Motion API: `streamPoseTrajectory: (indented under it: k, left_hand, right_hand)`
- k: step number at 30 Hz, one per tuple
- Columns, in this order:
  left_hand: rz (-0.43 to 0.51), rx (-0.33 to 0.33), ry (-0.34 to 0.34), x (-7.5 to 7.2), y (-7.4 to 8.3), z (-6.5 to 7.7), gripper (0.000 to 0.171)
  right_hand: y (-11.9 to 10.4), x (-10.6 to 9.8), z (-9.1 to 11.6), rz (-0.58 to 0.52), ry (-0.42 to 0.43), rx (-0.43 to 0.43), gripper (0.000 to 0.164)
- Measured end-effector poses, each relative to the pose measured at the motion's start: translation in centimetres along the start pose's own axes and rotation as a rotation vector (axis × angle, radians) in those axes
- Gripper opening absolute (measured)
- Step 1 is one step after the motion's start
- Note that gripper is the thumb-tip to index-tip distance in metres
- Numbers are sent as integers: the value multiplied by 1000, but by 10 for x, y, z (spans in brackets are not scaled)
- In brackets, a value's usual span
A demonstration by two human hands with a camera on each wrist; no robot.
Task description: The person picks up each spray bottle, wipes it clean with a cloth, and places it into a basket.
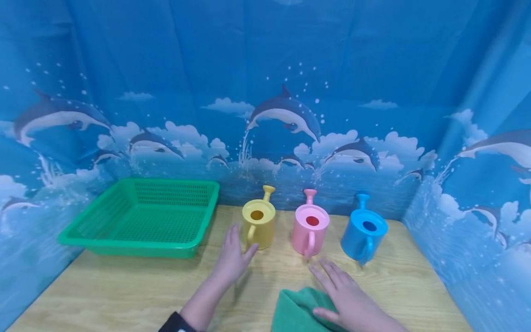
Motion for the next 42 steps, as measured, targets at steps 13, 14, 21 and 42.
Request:
streamPoseTrajectory:
  k: [13, 14, 21, 42]
  left_hand:
    - [158, -98, -42, 9, -6, -12, 79]
    - [165, -102, -43, 10, -7, -13, 78]
    - [178, -98, -28, 14, -10, -20, 69]
    - [141, -103, -83, 27, -15, -33, 38]
  right_hand:
    - [-21, 40, 0, -28, -333, -95, 99]
    - [-23, 42, 0, -27, -340, -99, 99]
    - [-28, 54, 2, -26, -367, -66, 92]
    - [-41, 73, 7, -45, -421, 46, 86]
Point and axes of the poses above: each hand's wrist, its own z-axis away from the middle knuckle, its own x-axis out of the palm, y = z × x, the point moved 7 cm from there along -z, towards the middle knuckle, and after that the axes turned 5 degrees about -y, right-handed, at the moved point
